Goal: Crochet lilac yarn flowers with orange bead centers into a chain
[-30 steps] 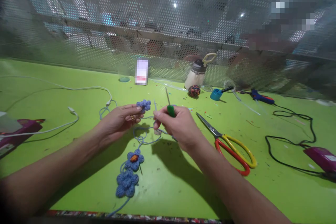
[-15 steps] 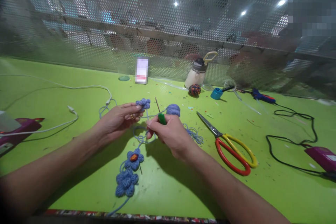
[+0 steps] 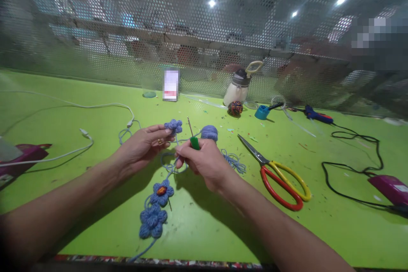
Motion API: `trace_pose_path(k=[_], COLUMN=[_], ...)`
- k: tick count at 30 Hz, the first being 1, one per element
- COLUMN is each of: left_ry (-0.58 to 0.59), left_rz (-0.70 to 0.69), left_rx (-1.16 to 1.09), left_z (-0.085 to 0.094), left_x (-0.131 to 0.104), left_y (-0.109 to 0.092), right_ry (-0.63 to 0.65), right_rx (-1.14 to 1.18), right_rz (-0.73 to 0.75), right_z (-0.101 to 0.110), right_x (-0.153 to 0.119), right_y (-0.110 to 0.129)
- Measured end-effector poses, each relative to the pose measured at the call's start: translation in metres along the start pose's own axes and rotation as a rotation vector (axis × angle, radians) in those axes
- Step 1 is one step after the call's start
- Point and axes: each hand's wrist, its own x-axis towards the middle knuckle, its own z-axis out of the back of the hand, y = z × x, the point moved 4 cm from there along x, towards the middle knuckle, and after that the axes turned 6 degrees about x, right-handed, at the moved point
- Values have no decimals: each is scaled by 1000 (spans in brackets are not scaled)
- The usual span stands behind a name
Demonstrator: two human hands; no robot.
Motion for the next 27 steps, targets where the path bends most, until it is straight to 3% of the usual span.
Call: trace_pose_path(k=[8, 16, 27], left_ry=[20, 54, 20], left_rz=[31, 39, 4], left_rx=[-21, -34, -34], left_z=[-2, 0, -5], left_x=[-2, -2, -6], left_y=[-2, -2, -6], right_ry=[-20, -139, -180], right_rx=[-19, -271, -406], right_rz=[-9, 82, 132], right_z=[3, 12, 16], right_x=[-1, 6, 8], right_y=[-2, -5, -3])
